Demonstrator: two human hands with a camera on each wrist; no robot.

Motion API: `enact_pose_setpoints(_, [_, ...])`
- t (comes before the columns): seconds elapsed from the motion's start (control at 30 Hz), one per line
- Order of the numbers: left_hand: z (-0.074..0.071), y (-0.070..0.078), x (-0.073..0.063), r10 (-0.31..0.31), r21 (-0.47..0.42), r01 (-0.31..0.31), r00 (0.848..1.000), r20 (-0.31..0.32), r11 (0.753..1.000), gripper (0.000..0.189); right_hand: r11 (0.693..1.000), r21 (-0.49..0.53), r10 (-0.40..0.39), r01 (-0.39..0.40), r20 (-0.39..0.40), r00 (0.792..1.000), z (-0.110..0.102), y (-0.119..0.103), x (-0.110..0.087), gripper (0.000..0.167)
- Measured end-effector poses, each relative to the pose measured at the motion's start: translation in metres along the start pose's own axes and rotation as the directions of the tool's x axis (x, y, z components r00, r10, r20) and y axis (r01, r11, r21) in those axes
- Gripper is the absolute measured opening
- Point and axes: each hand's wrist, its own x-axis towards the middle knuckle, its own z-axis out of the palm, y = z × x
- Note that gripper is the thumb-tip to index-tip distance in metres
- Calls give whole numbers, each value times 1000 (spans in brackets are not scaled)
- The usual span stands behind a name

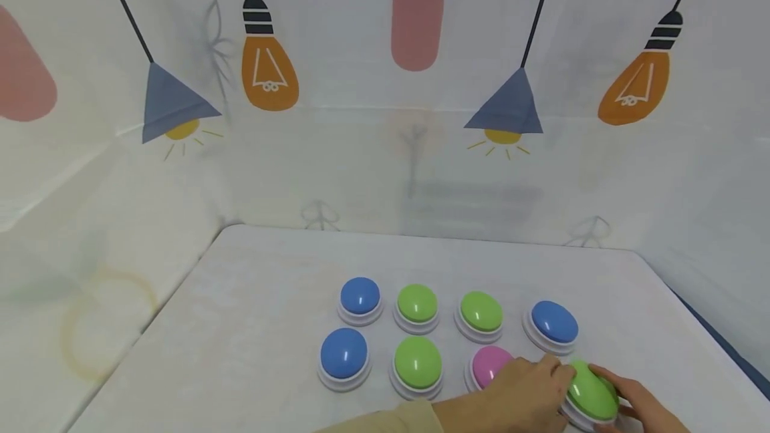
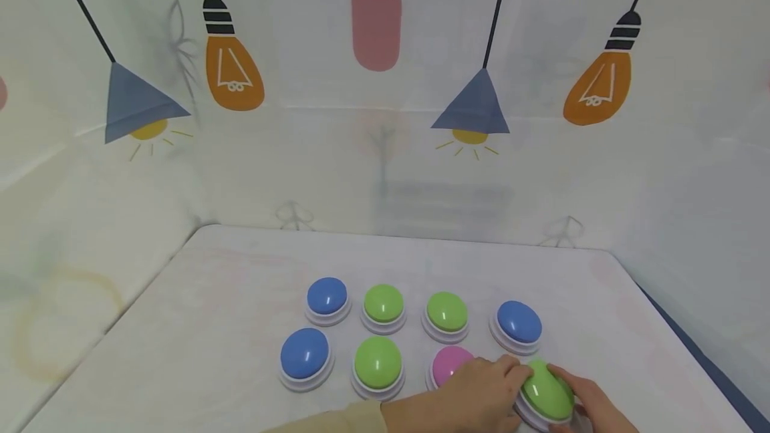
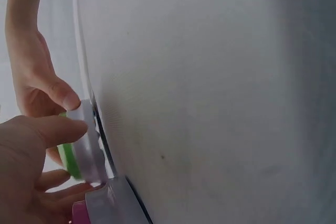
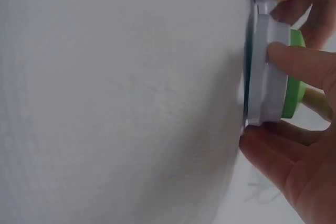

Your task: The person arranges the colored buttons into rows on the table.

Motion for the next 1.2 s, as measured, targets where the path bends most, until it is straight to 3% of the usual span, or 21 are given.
enact_pose_setpoints(0.13, [3,-2,-1,56,61,-57,998,27,997,62,998,-56,-25,26,18,1000,6,11,0,90])
enact_pose_setpoints(0.33, [5,-4,-1,58,65,-59,998,14,996,63,997,-72,2,0,31,1000,11,16,3,97])
enact_pose_setpoints(0.53, [6,-5,-1,92,64,-93,996,17,994,59,991,-78,-114,111,-38,993,14,21,1,101])
enact_pose_setpoints(0.8, [4,-10,4,142,30,-145,986,82,989,60,997,-33,-73,74,40,997,5,19,7,104])
enact_pose_setpoints(0.97, [2,-12,1,148,53,-150,988,37,987,59,999,12,-46,46,67,997,0,12,10,102])
enact_pose_setpoints(1.2, [-7,-23,-6,92,11,-92,996,4,996,68,1000,25,-19,19,-8,1000,-15,-10,11,95])
